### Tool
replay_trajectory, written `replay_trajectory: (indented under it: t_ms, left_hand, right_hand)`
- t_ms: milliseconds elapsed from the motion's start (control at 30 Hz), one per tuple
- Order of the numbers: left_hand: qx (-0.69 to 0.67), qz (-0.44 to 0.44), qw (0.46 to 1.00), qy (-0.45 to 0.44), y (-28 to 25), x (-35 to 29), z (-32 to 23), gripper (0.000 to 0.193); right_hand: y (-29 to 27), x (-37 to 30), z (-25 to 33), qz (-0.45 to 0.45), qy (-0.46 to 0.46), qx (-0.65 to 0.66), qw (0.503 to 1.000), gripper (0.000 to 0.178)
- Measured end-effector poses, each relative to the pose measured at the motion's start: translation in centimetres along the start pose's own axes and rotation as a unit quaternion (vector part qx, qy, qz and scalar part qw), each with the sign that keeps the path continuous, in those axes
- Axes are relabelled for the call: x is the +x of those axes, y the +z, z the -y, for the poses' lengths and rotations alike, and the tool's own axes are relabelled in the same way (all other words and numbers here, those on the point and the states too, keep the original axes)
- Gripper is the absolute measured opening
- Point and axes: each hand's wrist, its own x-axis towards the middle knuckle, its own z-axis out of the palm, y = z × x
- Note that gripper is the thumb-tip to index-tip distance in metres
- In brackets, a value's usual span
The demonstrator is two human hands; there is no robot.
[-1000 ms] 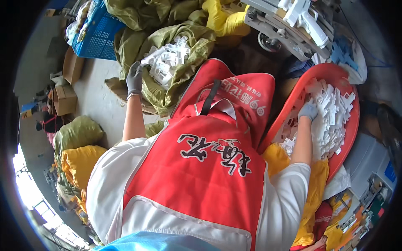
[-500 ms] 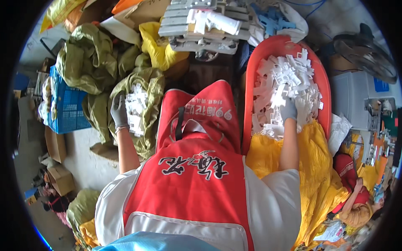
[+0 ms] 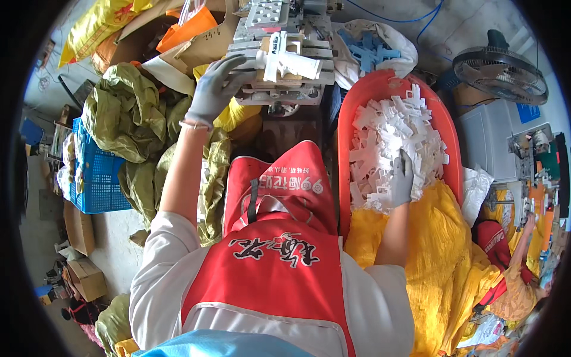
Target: Assembling white plastic toy components using a pneumatic press machine at a manufacturing workbench.
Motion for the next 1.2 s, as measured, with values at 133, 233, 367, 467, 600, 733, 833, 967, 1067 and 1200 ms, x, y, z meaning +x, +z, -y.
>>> replay_trajectory:
  t_ms: [133,233,367,467,600,733,833,967,1067,1200]
  left_hand:
    - [-0.008,0.057,0.996,0.065,2.4,3.7,1.4,0.048]
    - [-0.103,0.107,0.989,-0.002,2.2,4.4,0.9,0.039]
    - [-0.143,0.005,0.988,-0.063,1.9,4.6,0.6,0.026]
    - [-0.125,-0.085,0.98,-0.126,0.6,2.5,0.9,0.033]
    - [-0.134,-0.188,0.956,-0.178,-0.8,-4.3,3.4,0.027]
    - [-0.031,-0.194,0.952,-0.234,-4.3,-11.8,3.5,0.026]
    - [-0.112,-0.224,0.916,-0.314,-5.4,-16.7,4.3,0.023]
    - [-0.108,-0.22,0.894,-0.375,-5.1,-20.1,4.8,0.025]
    - [-0.172,-0.245,0.882,-0.365,-5.0,-22.5,5.1,0.028]
    - [-0.009,-0.184,0.876,-0.445,-6.5,-28.2,4.8,0.029]
  right_hand:
    - [2.2,-3.1,3.5,0.012,0.082,0.178,0.981,0.046]
    - [3.1,-2.8,4.0,0.059,0.079,0.271,0.957,0.044]
    - [6.7,0.0,8.9,0.131,0.034,0.432,0.892,0.041]
    - [11.4,1.5,16.1,0.139,-0.136,0.114,0.974,0.035]
    - [17.9,5.0,20.1,0.126,-0.465,-0.09,0.872,0.043]
    - [20.2,5.8,22.3,0.14,-0.491,-0.267,0.817,0.039]
    - [20.5,6.1,22.8,0.196,-0.462,-0.335,0.797,0.042]
    - [19.3,8.1,23.0,0.205,-0.544,-0.375,0.722,0.037]
    - [17.0,7.8,21.1,0.233,-0.475,-0.172,0.831,0.039]
    - [8.8,6.9,12.2,0.174,-0.304,-0.327,0.878,0.032]
